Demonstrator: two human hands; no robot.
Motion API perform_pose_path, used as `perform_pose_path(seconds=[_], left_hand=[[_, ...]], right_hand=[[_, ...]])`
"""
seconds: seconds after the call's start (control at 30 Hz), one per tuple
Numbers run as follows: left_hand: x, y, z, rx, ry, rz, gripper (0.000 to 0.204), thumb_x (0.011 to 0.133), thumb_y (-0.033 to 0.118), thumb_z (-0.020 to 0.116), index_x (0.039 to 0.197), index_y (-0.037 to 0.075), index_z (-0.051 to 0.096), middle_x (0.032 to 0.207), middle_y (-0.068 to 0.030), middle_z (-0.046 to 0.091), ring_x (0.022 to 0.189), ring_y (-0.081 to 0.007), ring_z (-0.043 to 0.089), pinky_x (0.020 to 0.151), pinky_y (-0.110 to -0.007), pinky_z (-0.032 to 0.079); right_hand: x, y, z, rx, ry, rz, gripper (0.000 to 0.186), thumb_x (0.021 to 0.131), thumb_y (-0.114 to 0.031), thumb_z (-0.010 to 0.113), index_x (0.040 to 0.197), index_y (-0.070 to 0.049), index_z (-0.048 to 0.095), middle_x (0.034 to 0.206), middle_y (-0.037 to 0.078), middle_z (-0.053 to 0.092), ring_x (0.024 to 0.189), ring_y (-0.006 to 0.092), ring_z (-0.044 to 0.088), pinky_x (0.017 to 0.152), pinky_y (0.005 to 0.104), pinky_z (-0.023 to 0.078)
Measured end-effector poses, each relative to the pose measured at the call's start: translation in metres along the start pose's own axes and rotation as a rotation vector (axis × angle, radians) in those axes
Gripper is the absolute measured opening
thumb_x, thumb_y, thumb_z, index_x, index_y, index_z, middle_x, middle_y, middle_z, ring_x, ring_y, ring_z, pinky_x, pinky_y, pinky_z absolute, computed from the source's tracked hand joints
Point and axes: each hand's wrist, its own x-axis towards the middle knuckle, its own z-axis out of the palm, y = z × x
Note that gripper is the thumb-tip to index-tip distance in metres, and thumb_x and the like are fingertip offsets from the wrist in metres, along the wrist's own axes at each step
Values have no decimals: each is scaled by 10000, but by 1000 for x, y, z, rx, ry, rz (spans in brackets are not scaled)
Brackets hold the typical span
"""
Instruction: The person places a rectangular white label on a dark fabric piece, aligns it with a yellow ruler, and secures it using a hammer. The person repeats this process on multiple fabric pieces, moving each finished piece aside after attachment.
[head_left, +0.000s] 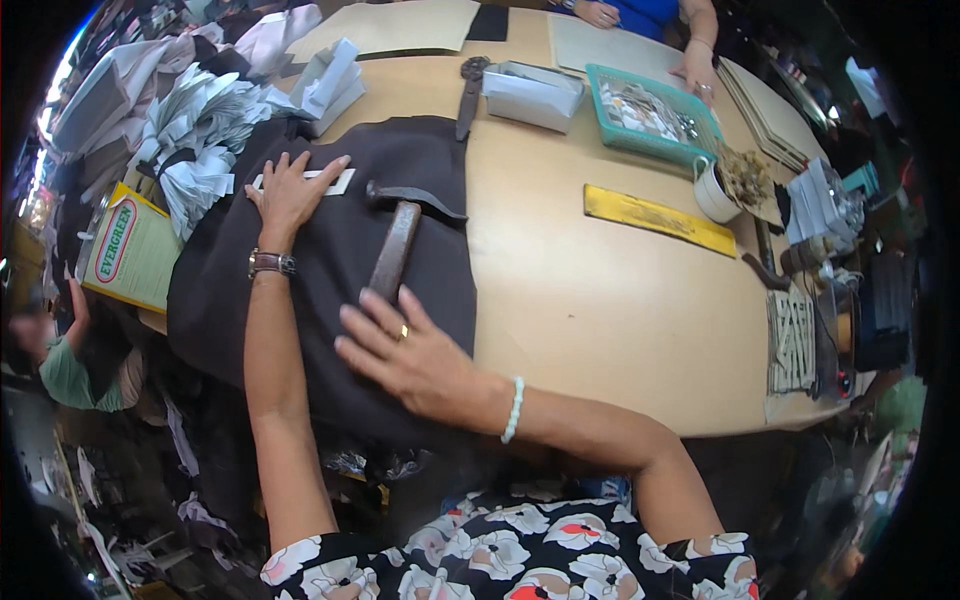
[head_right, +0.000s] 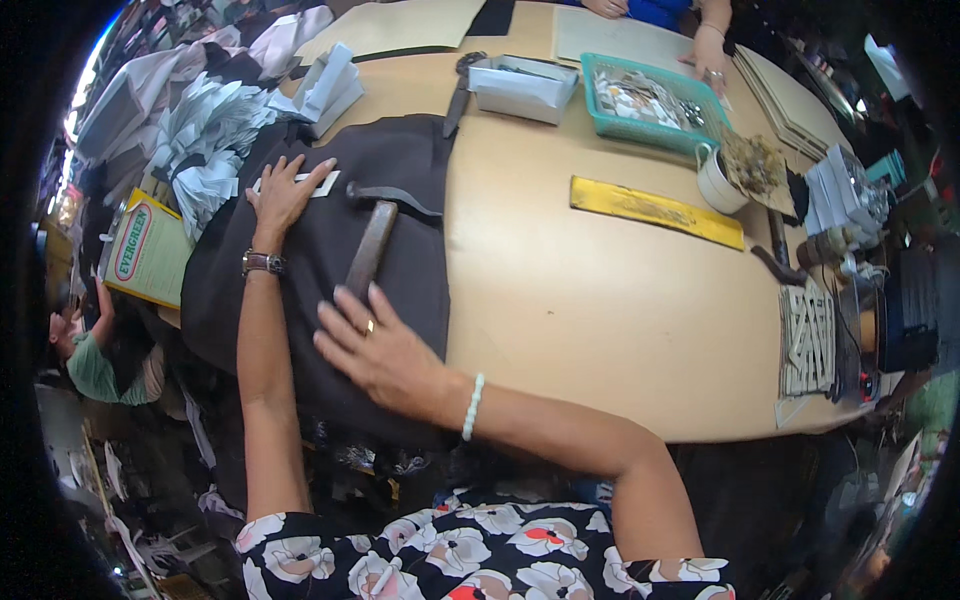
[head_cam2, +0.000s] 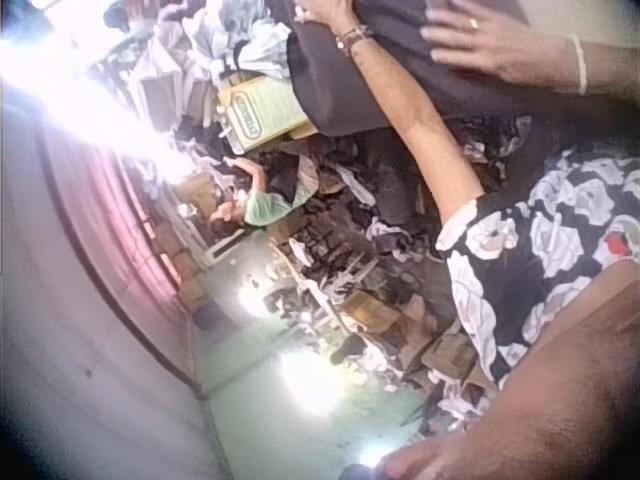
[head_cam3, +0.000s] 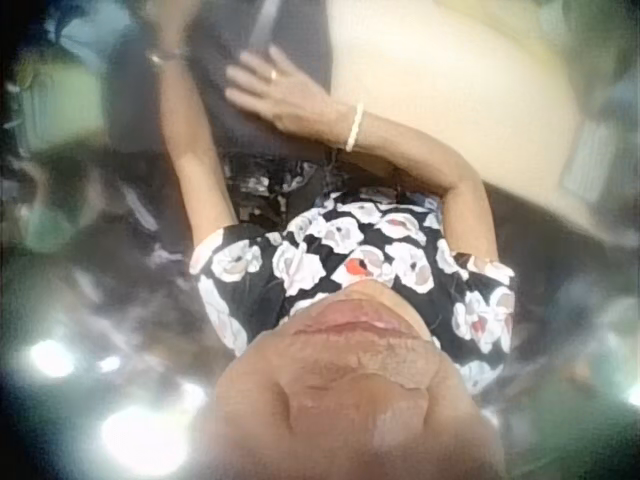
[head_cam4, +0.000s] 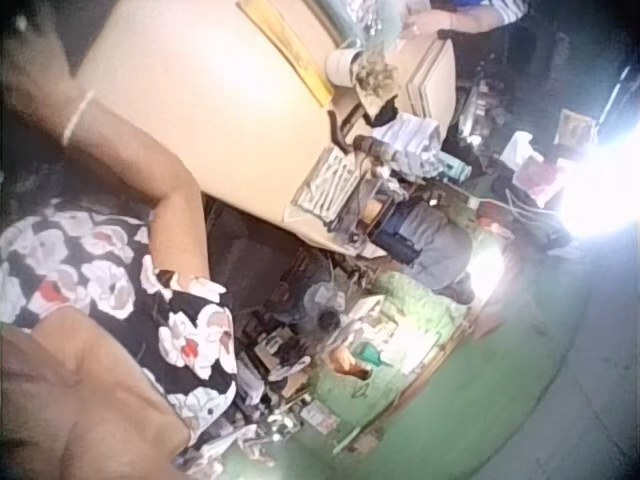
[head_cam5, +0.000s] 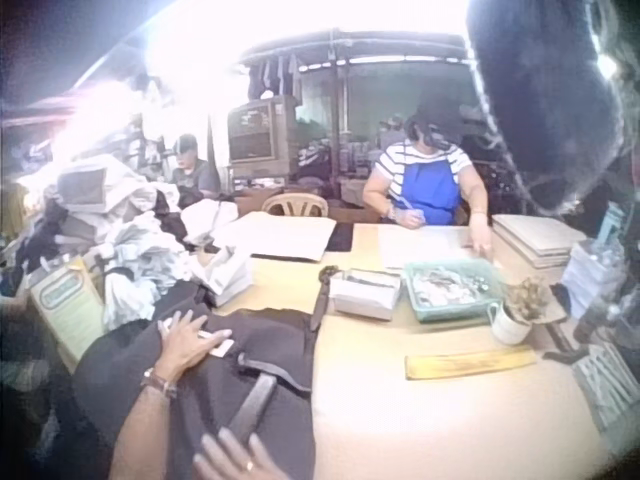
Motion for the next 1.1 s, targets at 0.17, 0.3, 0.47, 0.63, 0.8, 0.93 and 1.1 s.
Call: perform_pose_path(seconds=[0.17,0.3,0.47,0.63,0.8,0.93,1.1], left_hand=[[28,-33,3,-219,99,101,708,902,611,391,1424,132,398,1488,-207,299,1390,-377,237,1082,-632,116],[43,-95,-45,-66,668,568,499,981,272,331,1427,48,331,1498,-267,216,1409,-376,180,1152,-417,135],[-50,-72,-84,-115,753,807,463,951,162,303,1349,-58,390,1447,-255,329,1387,-359,249,1141,-439,182],[-227,97,-47,-586,513,254,565,968,265,415,1447,9,261,1410,-217,416,1347,-367,332,1112,-480,216],[-320,207,19,-648,35,577,774,845,162,612,1476,18,187,1495,-187,293,1402,-343,225,1126,-456,180],[-338,225,63,-510,-179,704,774,830,129,635,1468,14,212,1508,-185,265,1414,-357,186,1133,-459,166],[-334,228,55,-559,-263,663,707,854,113,607,1456,8,252,1493,-193,289,1404,-377,201,1124,-471,193]], right_hand=[[-55,-44,-22,60,-62,32,567,762,-102,595,1316,-60,480,1415,183,389,1353,366,314,1075,540,280],[-121,-42,-53,74,194,277,394,750,-43,587,1142,-7,586,1149,188,578,1100,361,555,936,476,433],[-242,-61,-80,-232,556,807,206,761,32,632,959,-21,606,892,144,597,779,309,608,678,404,498],[-328,-82,-84,-344,533,1208,122,782,-3,605,900,-27,597,880,140,603,798,314,609,694,385,480],[-391,-87,-86,-612,400,1423,87,787,-40,600,872,-26,591,921,126,584,891,303,572,787,405,456],[-432,-73,-89,-761,380,1553,105,769,-48,588,869,-19,585,974,148,570,955,318,549,818,418,445],[-465,-39,-72,-788,131,1537,175,691,-90,593,851,-19,593,1001,164,565,997,325,531,850,435,432]])
